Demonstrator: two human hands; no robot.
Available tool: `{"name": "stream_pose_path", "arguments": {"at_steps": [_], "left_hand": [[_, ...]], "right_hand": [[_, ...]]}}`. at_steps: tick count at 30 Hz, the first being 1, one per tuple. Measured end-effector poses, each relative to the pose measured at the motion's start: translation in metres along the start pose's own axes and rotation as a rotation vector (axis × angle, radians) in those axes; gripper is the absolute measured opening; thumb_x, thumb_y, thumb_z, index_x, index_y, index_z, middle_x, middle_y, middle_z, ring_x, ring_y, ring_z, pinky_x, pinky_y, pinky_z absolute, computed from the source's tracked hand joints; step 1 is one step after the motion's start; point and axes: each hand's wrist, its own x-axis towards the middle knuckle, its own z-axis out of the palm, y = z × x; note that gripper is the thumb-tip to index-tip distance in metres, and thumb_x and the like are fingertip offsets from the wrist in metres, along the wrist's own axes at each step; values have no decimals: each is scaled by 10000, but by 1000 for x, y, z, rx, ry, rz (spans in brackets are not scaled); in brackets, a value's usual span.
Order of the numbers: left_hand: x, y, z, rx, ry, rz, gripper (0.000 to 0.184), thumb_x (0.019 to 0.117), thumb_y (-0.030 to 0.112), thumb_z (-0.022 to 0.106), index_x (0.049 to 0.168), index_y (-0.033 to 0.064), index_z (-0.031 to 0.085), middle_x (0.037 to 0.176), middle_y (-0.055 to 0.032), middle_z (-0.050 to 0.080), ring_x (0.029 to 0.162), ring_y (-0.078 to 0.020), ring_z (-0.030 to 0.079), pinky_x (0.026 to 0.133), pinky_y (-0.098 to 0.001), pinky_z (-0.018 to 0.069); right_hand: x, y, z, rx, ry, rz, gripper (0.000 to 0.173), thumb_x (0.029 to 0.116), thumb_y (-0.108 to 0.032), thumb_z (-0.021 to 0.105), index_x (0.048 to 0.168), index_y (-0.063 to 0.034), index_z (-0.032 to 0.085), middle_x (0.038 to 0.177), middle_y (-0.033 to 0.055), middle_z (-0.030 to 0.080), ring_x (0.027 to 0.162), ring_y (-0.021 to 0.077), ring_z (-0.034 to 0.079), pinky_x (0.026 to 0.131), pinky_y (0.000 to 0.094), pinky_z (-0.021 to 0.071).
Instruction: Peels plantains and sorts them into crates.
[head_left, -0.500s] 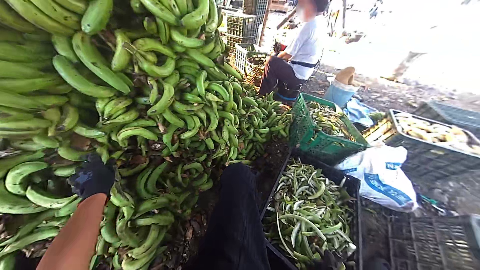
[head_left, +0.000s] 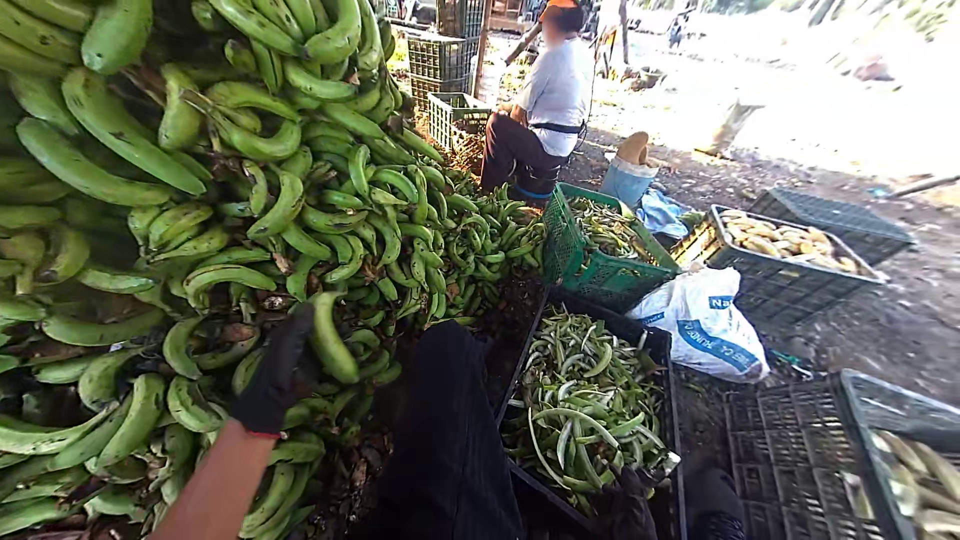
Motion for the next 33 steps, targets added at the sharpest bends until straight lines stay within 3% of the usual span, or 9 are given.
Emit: {"name": "stream_pose_path", "arguments": {"at_steps": [3,6,10,13,16,20,24,28,33], "left_hand": [[10,14,63,-313,-308,236,464,1036,454,491,1379,141,500,1198,-68,651,1067,-206,659,910,-404,580],[18,36,131,-553,-464,314,624,1021,665,280,1448,244,454,1354,-80,562,1220,-282,570,977,-546,517],[-6,-11,223,-479,-359,-266,644,961,753,344,1236,203,535,1022,-100,641,880,-279,660,724,-529,575],[11,-109,277,-410,-359,-543,358,1011,423,562,1201,120,564,911,-102,650,746,-207,660,643,-354,580],[3,-151,305,-368,-336,-617,265,1059,325,471,1148,85,539,883,-98,602,719,-187,620,611,-332,555],[1,-155,309,-471,-534,-361,255,1047,283,530,1285,193,521,1011,-53,640,876,-189,648,780,-386,579],[17,-144,304,112,-700,-75,603,949,329,718,1490,240,466,1348,-35,625,1142,-178,642,916,-407,575],[25,-137,304,322,-752,53,516,965,313,697,1440,283,500,1282,10,635,991,-107,646,786,-330,575],[29,-148,336,339,-593,159,427,923,120,721,1329,105,589,1146,-47,677,919,-113,651,768,-311,567]], "right_hand": [[-2,-1,1,-28,17,-6,459,1100,-442,338,1405,-116,442,781,15,570,604,129,578,597,353,541],[5,1,-3,-37,6,-19,479,1096,-447,354,1429,-115,444,797,29,594,617,135,600,595,351,553],[6,4,-9,-23,-3,-41,443,1095,-430,353,1411,-132,440,754,6,584,593,122,596,559,331,547],[5,3,-8,-27,13,-52,455,1092,-398,381,1443,-115,442,828,36,602,639,137,603,592,349,549],[4,1,-12,-30,4,-92,432,1082,-328,401,1441,-94,454,854,39,599,675,139,598,639,367,551],[5,-3,-12,-172,-72,-188,429,1072,-318,380,1408,-74,487,695,-2,561,556,111,557,548,324,533],[-3,-28,-2,-503,-90,-328,515,995,-287,427,1445,-52,512,1140,173,609,729,181,601,662,392,549],[-11,-62,25,-395,-176,-345,483,1079,-314,333,1354,24,540,885,81,661,705,153,626,673,374,572],[-29,-103,101,-237,-236,-232,607,1117,-406,228,1223,69,590,592,15,550,465,134,539,485,347,531]]}}
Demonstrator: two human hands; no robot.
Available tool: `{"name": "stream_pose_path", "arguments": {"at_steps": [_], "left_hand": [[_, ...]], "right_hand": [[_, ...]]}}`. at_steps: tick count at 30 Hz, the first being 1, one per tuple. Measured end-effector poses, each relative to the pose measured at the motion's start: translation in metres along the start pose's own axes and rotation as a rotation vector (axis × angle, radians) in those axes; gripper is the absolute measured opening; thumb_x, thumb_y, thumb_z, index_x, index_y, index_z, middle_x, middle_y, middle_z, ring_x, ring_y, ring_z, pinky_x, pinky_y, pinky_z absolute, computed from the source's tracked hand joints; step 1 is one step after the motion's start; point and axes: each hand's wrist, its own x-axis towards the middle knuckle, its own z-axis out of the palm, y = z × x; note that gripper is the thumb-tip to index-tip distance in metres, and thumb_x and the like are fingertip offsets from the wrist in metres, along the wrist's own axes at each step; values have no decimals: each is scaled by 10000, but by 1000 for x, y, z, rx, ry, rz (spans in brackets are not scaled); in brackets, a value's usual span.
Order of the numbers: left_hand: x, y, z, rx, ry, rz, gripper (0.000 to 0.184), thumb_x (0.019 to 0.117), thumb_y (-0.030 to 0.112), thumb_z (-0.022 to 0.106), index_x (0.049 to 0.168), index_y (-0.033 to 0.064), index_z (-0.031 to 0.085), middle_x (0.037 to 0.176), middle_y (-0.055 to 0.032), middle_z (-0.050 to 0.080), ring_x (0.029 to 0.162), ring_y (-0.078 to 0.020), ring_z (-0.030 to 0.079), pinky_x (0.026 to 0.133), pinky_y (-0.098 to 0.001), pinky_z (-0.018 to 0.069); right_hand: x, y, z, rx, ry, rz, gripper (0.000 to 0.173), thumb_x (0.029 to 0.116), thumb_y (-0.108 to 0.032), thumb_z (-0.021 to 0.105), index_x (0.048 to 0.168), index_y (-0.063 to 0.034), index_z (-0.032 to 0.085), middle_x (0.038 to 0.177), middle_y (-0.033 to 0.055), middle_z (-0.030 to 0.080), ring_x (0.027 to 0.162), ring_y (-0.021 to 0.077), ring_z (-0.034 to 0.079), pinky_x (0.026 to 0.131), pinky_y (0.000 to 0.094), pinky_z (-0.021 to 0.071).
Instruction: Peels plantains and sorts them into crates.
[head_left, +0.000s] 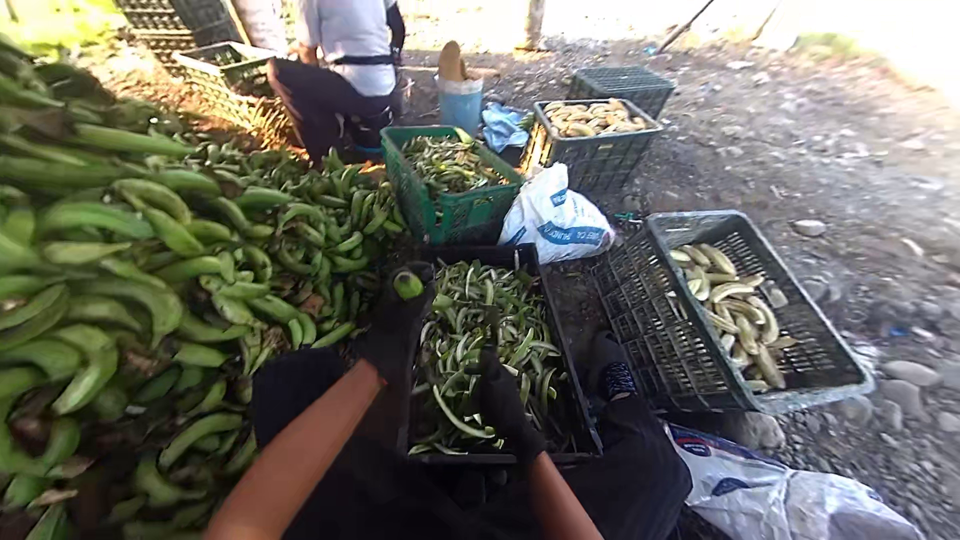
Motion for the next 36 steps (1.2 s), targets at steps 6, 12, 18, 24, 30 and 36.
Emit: {"name": "stream_pose_path", "arguments": {"at_steps": [6,12,18,24,30,36], "left_hand": [[-4,-29,21,7,126,127,346,907,103,719,1231,43,613,1064,-21,676,868,-59,649,766,-258,569],[-13,-29,38,-65,69,68,314,917,78,677,1207,-15,597,1055,-42,661,883,-38,631,771,-229,552],[-3,-21,34,-257,91,81,327,910,88,694,1227,53,622,1015,-9,679,825,-67,640,727,-257,568],[3,-31,26,-429,-135,-144,505,1060,419,489,1519,227,406,1108,-33,657,879,-150,670,750,-338,596],[-10,-22,20,-371,-362,-275,615,1007,700,319,1360,246,537,946,-8,685,724,-101,644,582,-269,549],[-18,-17,18,-277,-344,-238,470,1081,524,292,1416,268,500,929,-6,669,677,-82,619,580,-251,539]], "right_hand": [[12,-76,13,94,2,-235,528,1096,-359,289,1183,80,568,583,-30,551,474,95,564,514,304,567],[-4,-110,22,147,166,-565,462,1086,-425,384,1077,-31,625,608,-96,587,515,27,581,522,241,549],[-2,69,30,-334,-53,308,463,1120,-366,320,1353,-49,564,882,116,653,725,215,649,686,418,579],[-10,6,-2,-140,105,-92,601,1060,-458,407,1388,31,530,1000,44,676,819,67,626,767,299,562],[17,-44,-40,-830,4,-305,649,967,-677,455,1538,-369,468,1259,134,668,1175,367,596,929,619,470],[5,-39,-33,-987,184,-403,577,953,-674,400,1352,-356,669,1061,174,700,1032,440,622,785,639,465]]}}
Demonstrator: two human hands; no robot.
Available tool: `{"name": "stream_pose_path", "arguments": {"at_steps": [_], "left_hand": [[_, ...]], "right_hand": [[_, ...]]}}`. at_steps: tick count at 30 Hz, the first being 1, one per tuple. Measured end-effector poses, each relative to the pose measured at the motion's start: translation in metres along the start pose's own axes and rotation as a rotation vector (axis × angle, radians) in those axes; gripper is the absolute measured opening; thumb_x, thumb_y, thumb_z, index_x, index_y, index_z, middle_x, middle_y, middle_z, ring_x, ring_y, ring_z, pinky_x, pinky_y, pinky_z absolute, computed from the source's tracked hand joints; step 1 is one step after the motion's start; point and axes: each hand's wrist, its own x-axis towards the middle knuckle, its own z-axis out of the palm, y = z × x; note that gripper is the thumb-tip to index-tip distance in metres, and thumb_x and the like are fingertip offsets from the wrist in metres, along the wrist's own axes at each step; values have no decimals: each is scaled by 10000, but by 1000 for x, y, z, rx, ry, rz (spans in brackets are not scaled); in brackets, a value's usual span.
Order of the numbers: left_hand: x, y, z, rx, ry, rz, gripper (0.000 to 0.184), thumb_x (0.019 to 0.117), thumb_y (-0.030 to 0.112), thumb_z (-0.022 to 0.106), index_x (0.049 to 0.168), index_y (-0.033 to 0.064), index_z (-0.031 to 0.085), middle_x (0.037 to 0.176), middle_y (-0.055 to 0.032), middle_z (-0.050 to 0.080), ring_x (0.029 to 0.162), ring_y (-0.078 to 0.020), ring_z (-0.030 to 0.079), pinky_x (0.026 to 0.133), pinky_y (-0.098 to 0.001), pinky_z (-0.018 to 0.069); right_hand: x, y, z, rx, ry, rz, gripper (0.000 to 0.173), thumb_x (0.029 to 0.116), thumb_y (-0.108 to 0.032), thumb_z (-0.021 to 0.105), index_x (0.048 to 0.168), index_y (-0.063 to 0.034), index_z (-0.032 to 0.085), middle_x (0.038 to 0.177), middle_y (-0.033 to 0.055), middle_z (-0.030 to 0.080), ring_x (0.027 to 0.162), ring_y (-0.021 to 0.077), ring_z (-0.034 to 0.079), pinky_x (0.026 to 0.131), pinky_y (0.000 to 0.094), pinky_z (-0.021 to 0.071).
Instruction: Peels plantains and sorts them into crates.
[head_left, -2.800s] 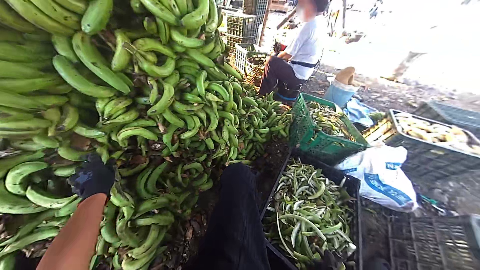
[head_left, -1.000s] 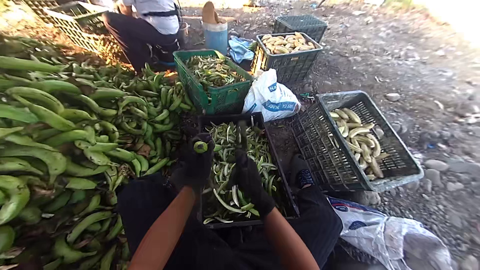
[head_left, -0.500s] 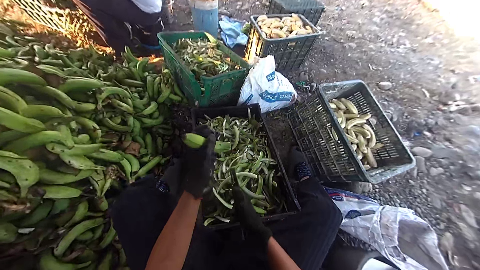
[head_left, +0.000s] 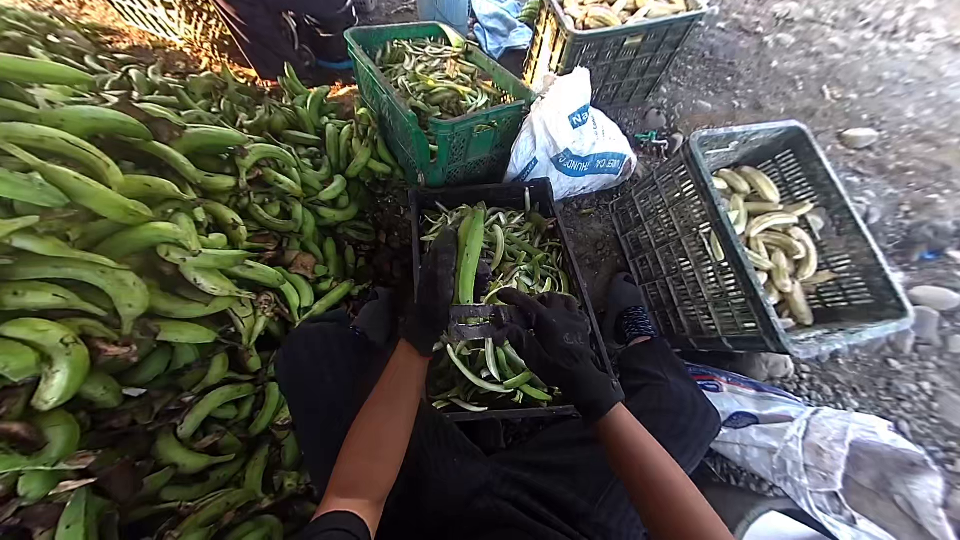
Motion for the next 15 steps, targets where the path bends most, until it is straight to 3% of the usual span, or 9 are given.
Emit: {"name": "stream_pose_path", "arguments": {"at_steps": [2,3,4,5,7,8,10,12,15], "left_hand": [[-3,-5,3,150,4,14,446,1053,463,404,1437,248,472,1021,-25,679,741,-96,630,604,-277,540],[-5,-8,4,211,-13,17,451,1065,365,412,1495,227,429,1144,-63,653,852,-130,624,698,-331,540],[-6,-12,8,244,-14,29,431,1093,326,356,1496,196,434,1166,-82,642,894,-145,623,746,-353,545],[-5,-15,17,234,12,28,411,1105,344,285,1404,164,502,1055,-60,646,828,-120,618,707,-320,547],[-4,-14,29,262,19,-18,516,1115,357,215,1415,59,511,1082,-113,657,908,-163,638,828,-379,557],[-4,-13,33,242,30,-33,520,1118,352,208,1382,46,535,1006,-107,666,849,-158,647,791,-364,568],[5,-18,26,20,13,-57,529,1104,373,164,1297,41,527,802,-75,678,664,-153,659,620,-319,584],[14,-23,10,-168,31,-45,554,1105,440,165,1267,86,560,872,-67,700,724,-146,670,642,-319,583],[17,-20,-3,-183,127,-18,514,1102,470,208,1382,171,520,985,-26,683,790,-108,656,675,-301,575]], "right_hand": [[8,-1,7,5,-10,123,535,944,-621,478,1367,-347,655,1143,206,678,1108,477,592,815,667,458],[16,0,12,3,15,195,530,937,-600,511,1382,-344,641,1189,227,659,1137,489,576,822,675,457],[27,3,14,16,24,283,538,953,-596,527,1416,-336,609,1259,252,622,1186,502,548,845,694,449],[39,6,14,47,35,371,531,979,-593,527,1435,-326,586,1295,252,601,1211,496,534,868,710,438],[68,16,9,80,101,483,497,1019,-579,460,1350,-257,642,1204,205,672,1147,433,612,882,700,458],[78,19,1,76,107,513,506,1036,-566,408,1327,-232,654,1187,189,688,1141,410,630,884,686,471],[74,12,-21,134,93,458,538,1041,-567,390,1380,-220,621,1230,191,667,1161,409,617,898,679,462],[53,3,-27,119,53,332,516,1044,-570,421,1410,-253,599,1222,194,658,1130,420,612,870,684,466],[21,-3,-13,-10,-106,243,521,996,-591,450,1409,-319,615,1233,177,653,1182,427,578,905,664,461]]}}
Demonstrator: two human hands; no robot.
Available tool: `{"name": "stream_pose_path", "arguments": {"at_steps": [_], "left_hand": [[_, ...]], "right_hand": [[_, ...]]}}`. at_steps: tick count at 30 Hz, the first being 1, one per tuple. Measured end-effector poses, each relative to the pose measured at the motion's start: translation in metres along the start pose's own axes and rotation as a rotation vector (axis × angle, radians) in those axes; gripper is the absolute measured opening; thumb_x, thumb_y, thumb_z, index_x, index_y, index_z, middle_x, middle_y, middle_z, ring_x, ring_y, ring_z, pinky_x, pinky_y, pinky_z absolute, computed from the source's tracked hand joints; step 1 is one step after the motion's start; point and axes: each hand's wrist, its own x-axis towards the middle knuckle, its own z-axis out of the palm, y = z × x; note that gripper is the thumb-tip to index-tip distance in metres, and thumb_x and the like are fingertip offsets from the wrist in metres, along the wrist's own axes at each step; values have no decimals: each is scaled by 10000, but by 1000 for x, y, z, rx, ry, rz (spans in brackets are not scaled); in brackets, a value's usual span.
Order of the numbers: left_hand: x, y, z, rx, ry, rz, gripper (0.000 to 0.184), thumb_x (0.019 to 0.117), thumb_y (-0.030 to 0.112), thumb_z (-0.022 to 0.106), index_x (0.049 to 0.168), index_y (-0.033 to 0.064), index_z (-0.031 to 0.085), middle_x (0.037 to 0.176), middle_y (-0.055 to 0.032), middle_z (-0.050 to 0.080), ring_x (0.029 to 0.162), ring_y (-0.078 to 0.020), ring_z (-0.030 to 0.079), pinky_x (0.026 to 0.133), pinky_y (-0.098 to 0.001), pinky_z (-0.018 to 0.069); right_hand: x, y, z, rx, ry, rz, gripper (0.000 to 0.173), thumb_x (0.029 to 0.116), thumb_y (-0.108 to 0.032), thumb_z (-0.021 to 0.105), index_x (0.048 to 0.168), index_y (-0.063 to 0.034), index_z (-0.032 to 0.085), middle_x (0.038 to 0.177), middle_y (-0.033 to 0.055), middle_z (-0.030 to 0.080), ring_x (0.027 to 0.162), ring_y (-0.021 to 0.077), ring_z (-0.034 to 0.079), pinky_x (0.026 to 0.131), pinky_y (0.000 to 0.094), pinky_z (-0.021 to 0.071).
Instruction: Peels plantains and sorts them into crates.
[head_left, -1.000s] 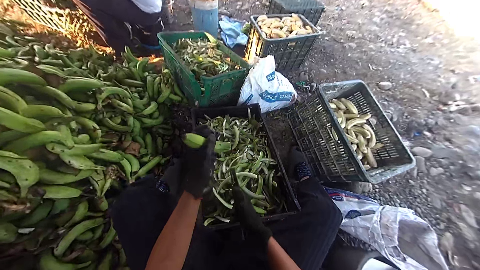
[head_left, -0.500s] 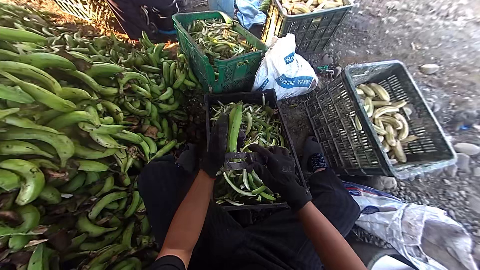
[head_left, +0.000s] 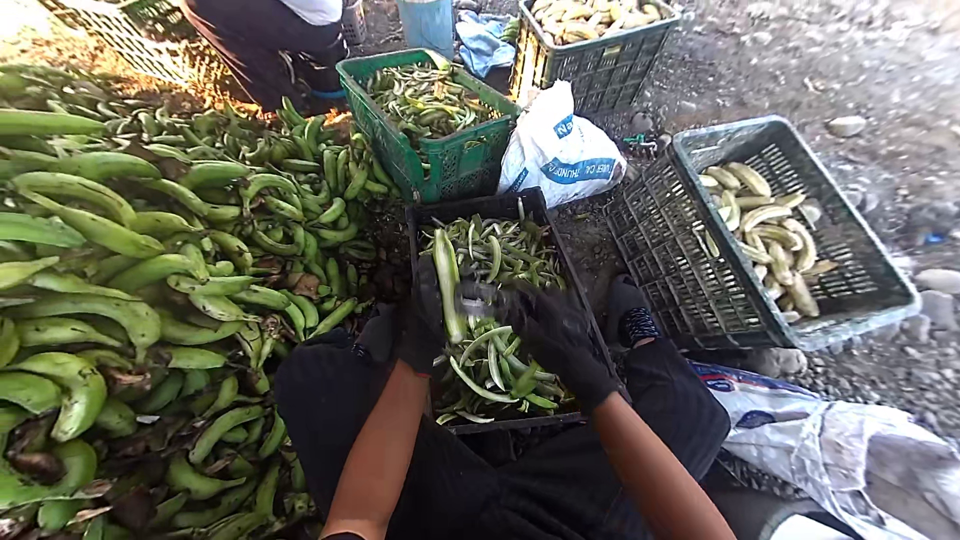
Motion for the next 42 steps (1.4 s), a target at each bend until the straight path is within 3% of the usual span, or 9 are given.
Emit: {"name": "stream_pose_path", "arguments": {"at_steps": [6,10,18,27,31,34,39,41,42], "left_hand": [[-24,2,11,123,-62,-46,444,1113,414,255,1397,177,502,1013,-12,653,791,-74,619,693,-269,548],[-26,6,26,135,-37,-151,509,1118,402,183,1269,87,554,783,-51,680,632,-125,658,579,-285,572],[-10,-8,-7,55,146,113,534,1079,533,280,1460,200,450,1114,-30,658,892,-118,644,776,-343,563],[-14,-1,22,152,-4,-131,510,1120,389,186,1353,69,507,867,-73,668,681,-138,656,621,-310,580],[-5,-14,2,193,318,104,541,1107,429,253,1451,72,469,1272,-131,604,1100,-180,601,940,-411,523],[-1,-19,-9,217,412,89,589,1102,462,238,1486,58,429,1300,-163,597,1104,-220,614,931,-439,534],[-17,10,11,589,-253,138,567,1107,377,156,1465,36,435,1287,-135,600,1127,-145,599,987,-352,509],[-21,14,17,705,-346,39,542,1120,322,199,1552,33,354,1412,-177,560,1245,-193,580,1086,-390,458],[-19,8,19,630,-288,-8,523,1120,325,198,1538,63,373,1271,-139,634,1074,-166,650,954,-361,542]], "right_hand": [[14,-1,21,-34,133,50,466,993,-520,529,1384,-292,640,1258,257,630,1209,515,542,892,716,427],[61,-7,-4,66,209,195,625,980,-705,379,1410,-315,612,1311,195,638,1227,440,568,891,690,454],[-39,-14,44,21,163,6,550,956,-602,447,1310,-274,713,1152,225,691,1121,491,605,852,678,460],[59,0,0,83,99,182,491,1043,-546,411,1377,-259,629,1249,175,666,1185,403,606,914,678,458],[-3,-13,32,-17,155,63,517,999,-580,450,1388,-299,644,1202,188,682,1141,437,613,873,655,481],[-33,-13,56,-16,311,-34,554,946,-598,468,1299,-255,724,1148,259,692,1109,532,608,847,704,452],[36,-3,20,67,25,151,543,1042,-616,363,1298,-258,682,1144,156,712,1112,402,640,880,676,469],[64,7,11,92,-20,160,612,1023,-667,322,1187,-230,718,1080,108,735,1068,336,675,890,654,479],[67,7,9,103,-5,156,597,1032,-640,337,1148,-191,713,1041,126,723,1030,344,673,862,653,472]]}}
